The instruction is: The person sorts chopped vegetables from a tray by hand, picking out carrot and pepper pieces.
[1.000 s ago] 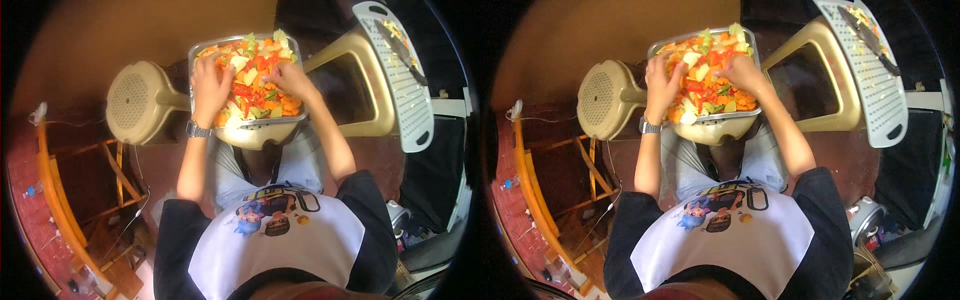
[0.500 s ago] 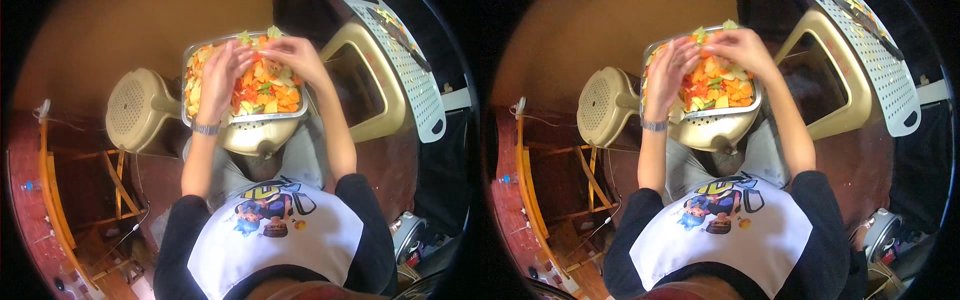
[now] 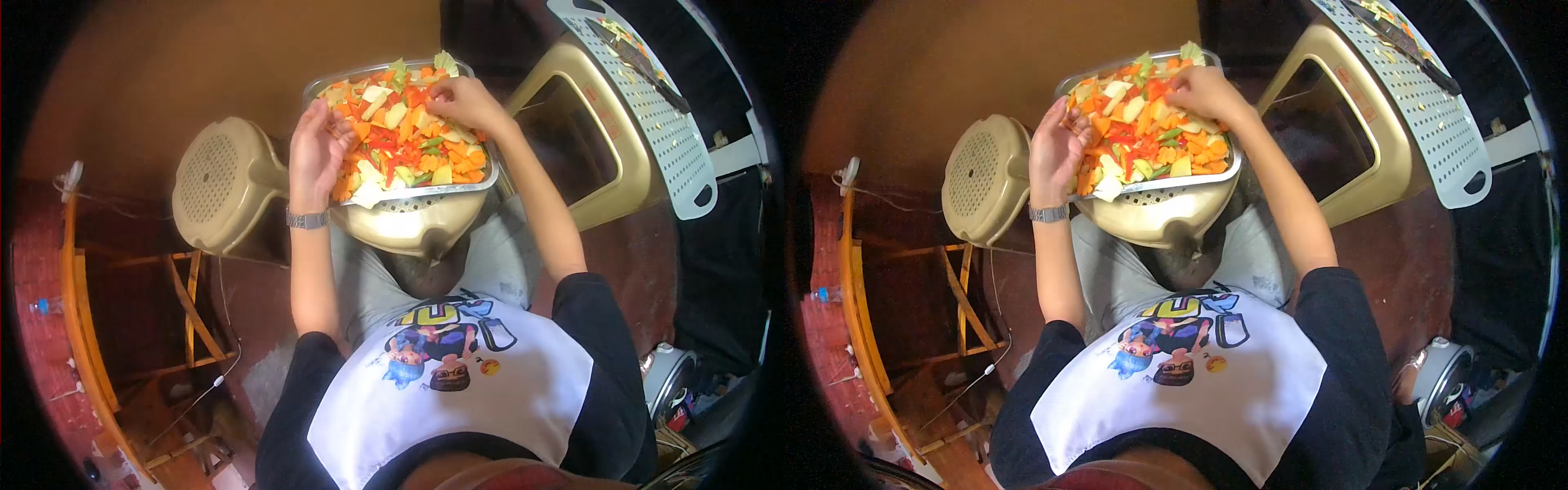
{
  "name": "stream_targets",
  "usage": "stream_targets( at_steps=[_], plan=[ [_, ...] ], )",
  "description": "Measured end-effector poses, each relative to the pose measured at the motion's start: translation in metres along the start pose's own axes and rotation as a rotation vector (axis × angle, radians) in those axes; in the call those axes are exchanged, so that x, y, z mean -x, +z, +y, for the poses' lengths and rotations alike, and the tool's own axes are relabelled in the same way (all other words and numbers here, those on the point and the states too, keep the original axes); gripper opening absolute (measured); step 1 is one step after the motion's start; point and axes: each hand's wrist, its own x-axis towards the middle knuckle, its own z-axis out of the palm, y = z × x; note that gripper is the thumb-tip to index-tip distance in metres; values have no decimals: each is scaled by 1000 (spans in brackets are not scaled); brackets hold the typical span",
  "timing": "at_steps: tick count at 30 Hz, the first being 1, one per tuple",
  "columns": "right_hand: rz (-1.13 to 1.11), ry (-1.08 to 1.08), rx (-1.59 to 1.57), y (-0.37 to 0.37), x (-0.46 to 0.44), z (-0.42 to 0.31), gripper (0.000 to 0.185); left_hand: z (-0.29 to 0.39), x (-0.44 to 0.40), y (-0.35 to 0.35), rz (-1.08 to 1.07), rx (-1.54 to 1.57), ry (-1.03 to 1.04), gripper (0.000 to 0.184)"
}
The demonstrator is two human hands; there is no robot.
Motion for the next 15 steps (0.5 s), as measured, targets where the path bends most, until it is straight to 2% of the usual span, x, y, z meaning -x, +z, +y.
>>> stream_targets(
  at_steps=[3,4,5,7,10,15],
  plan=[
    [30,-34,-11,-8,-5,2,31,1,1,6,-136,9,-61,15],
    [35,-50,-32,-14,-4,4,30,-1,-1,4,-129,-25,-41,17],
    [-22,48,-160,-23,0,0,28,-1,-2,2,-127,-32,-45,17],
    [-38,30,-129,-27,-2,10,29,2,-3,-3,-123,-47,-59,18],
    [7,29,-243,-24,0,16,30,11,-5,-6,-170,-16,-108,20],
    [-68,95,-422,-22,3,14,23,8,5,20,-63,-303,-81,26]
  ],
)
